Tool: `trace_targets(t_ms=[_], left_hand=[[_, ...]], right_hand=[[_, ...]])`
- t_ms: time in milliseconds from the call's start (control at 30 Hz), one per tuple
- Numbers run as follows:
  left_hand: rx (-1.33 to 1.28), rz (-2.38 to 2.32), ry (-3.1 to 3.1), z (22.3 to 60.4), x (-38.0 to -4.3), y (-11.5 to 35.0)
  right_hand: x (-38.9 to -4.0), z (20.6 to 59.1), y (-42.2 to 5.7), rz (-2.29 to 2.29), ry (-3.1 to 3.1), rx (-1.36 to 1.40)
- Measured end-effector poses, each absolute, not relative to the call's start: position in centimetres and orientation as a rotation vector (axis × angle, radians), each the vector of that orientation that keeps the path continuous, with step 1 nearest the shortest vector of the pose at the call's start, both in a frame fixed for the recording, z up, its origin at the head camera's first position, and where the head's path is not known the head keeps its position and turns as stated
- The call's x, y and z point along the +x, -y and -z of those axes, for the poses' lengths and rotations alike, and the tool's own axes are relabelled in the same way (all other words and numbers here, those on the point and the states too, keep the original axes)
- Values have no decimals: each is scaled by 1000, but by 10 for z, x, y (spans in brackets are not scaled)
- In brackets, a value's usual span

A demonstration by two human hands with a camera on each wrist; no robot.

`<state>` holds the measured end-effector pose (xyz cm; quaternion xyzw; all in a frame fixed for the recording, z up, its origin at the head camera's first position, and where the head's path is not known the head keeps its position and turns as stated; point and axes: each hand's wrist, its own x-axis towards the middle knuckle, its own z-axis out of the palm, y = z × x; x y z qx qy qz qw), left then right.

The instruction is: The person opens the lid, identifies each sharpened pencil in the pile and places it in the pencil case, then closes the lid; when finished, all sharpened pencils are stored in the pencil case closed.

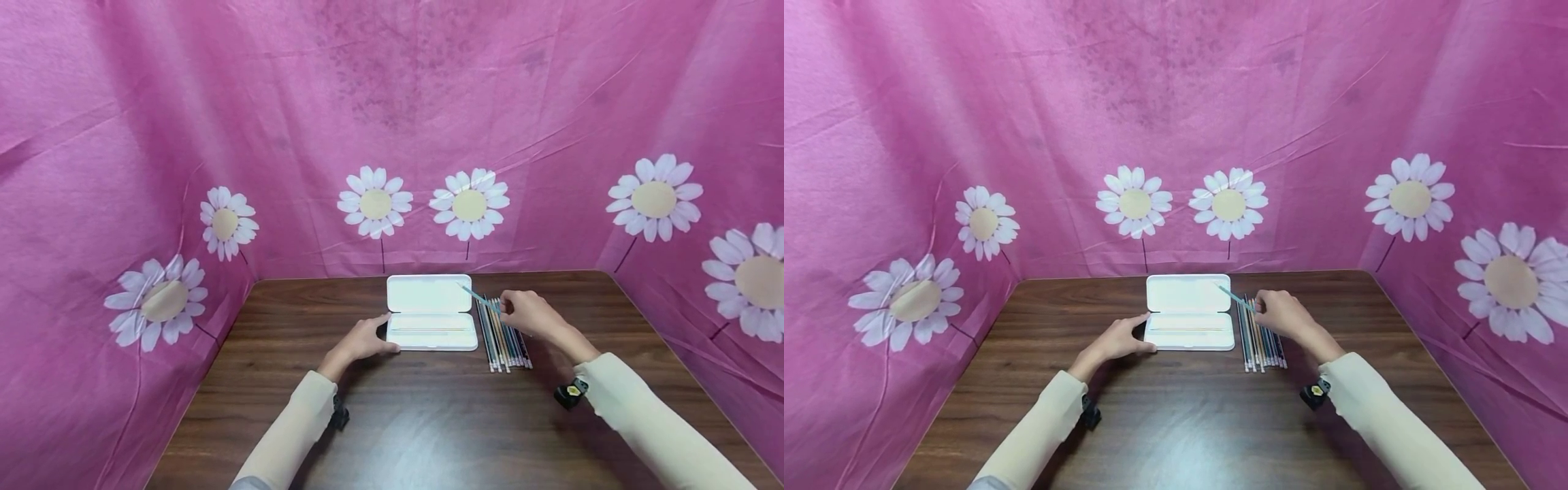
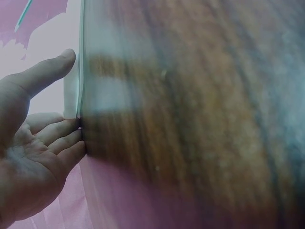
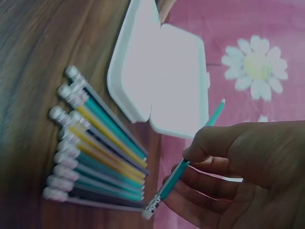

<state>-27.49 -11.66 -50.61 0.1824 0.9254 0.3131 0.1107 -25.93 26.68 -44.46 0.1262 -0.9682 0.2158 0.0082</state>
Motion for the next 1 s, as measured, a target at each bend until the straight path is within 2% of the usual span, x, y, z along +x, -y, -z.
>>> trace_targets(t_ms=[533, 1000], left_hand=[[540, -923, -2727, 510, -275, 117], [538, -925, -2726, 509, -275, 116]], right_hand=[[-282, 432, -203, -471, 2971, 789], [-301, 447, -165, -343, 3030, 869]])
